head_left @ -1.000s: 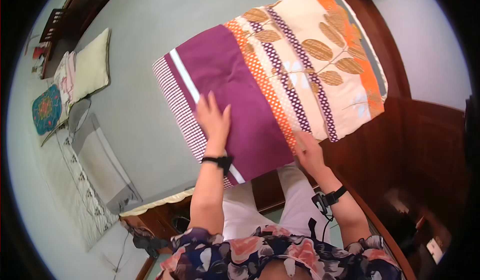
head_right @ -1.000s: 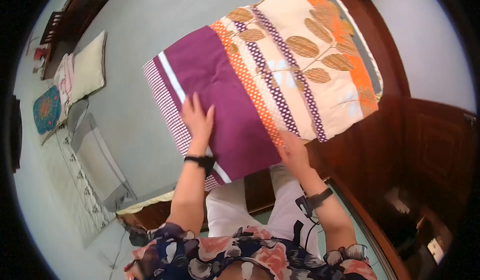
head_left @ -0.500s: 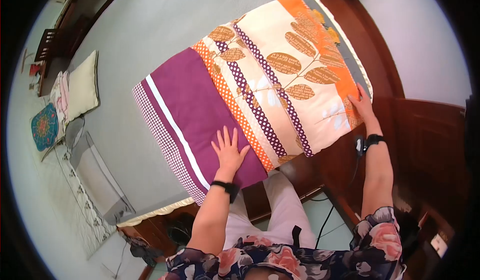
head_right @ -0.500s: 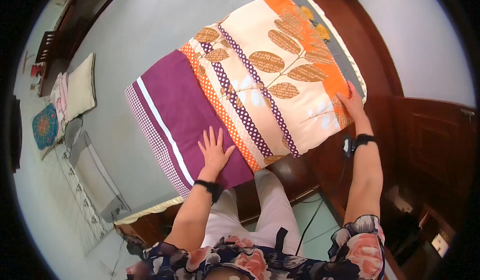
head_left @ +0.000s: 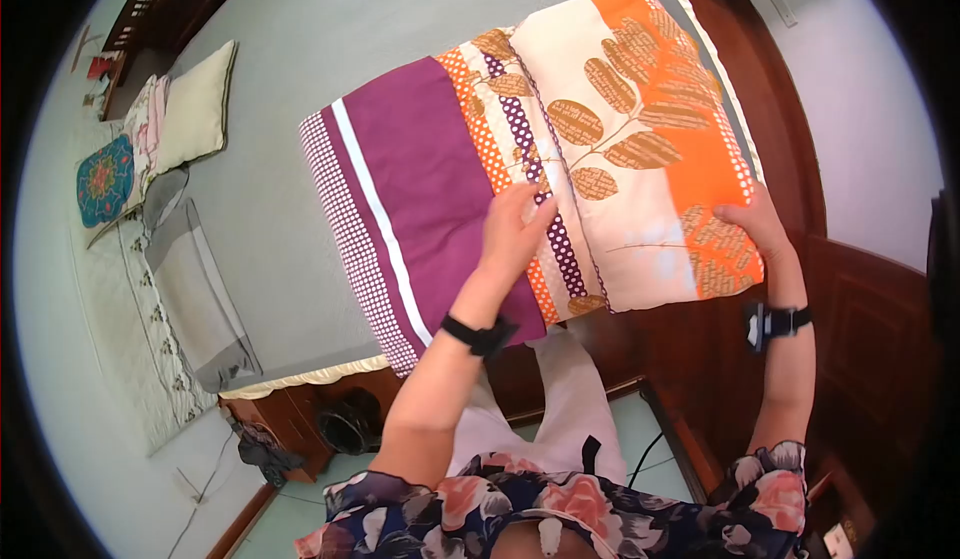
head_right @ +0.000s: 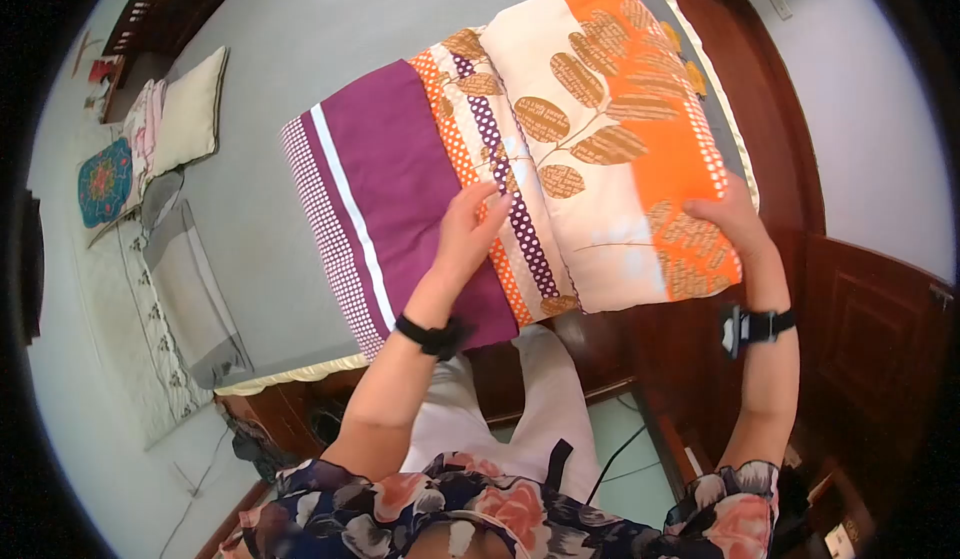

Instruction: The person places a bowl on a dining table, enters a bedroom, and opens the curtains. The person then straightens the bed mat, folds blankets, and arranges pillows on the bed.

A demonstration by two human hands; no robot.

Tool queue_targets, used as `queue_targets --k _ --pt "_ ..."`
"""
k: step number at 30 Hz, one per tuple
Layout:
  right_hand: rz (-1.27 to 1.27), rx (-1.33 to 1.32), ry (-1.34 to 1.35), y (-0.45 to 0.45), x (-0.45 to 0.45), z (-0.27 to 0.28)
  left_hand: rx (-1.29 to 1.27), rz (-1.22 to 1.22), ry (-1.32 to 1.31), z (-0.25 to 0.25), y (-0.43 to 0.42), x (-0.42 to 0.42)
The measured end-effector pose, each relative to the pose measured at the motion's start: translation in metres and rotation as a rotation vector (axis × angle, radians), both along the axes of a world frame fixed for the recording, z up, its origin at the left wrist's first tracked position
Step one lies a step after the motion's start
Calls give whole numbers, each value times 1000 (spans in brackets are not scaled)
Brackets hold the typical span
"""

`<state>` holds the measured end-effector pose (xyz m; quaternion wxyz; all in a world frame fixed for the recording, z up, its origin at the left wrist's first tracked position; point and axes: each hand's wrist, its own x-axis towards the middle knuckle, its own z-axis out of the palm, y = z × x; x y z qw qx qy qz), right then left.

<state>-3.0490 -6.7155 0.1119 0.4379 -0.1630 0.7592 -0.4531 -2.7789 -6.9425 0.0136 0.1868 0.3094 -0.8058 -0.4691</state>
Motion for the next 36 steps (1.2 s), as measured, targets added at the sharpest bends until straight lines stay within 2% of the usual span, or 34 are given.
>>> queue_targets --k 1,2,3,5,7,8,9,11,14,16,18,19,20,21,22,23,24,25,27,30,31,32,33,34,35,36 --pt "101 -2 148 -23 21 5 263 0 170 2 0 -16" --pt "171 -50 270 -44 46 21 625 28 204 31 2 -27" --pt "243 -100 395 -64 74 37 793 -20 251 36 -6 -34" --pt "349 -245 511 -103 134 51 1329 17 223 55 -35 -30" --pt "489 -244 815 -138 202 47 1228 -162 240 77 -81 0" --pt "550 -367 809 -159 236 54 1234 -127 404 69 -100 14" --pt "641 -339 812 -174 270 48 1169 -111 458 72 -122 29" --pt "732 -437 760 -205 331 36 907 -101 224 104 -147 66" --pt "778 -420 781 -240 403 1 727 130 138 77 -186 138" --pt "904 -478 715 -248 438 -34 830 225 165 13 -213 201" --pt "923 -446 573 -234 468 -67 821 333 195 -50 -214 260" --pt "1026 -374 545 -216 480 -97 869 425 265 -80 -203 281" --pt "1131 -299 515 -195 485 -125 917 521 339 -101 -192 295" --pt "1134 -348 437 -174 483 -141 927 524 341 -110 -184 301" --pt "1135 -394 355 -153 477 -149 1063 585 365 -116 -176 305" --pt "1081 -413 268 -140 468 -144 1200 651 387 -121 -171 311" --pt "1021 -435 185 -131 458 -134 1222 608 406 -127 -175 315" --pt "996 -369 161 -125 448 -125 1228 606 399 -112 -178 314" --pt "959 -293 139 -114 426 -122 1075 498 502 -51 -181 296" --pt "963 -185 104 -102 397 -127 986 572 561 -23 -175 283" --pt "998 -62 31 -101 389 -123 980 579 567 -39 -176 285" --pt "1027 64 -46 -98 383 -121 976 667 456 -75 -176 294" --pt "1032 64 -51 -90 375 -125 974 754 339 -100 -177 300" --pt "1168 217 -119 -81 365 -135 972 765 337 -108 -186 308" --pt "1295 368 -181 -75 354 -145 1020 668 21 -115 -203 316" --pt "1291 361 -181 -70 344 -145 1051 552 -297 -122 -225 320"
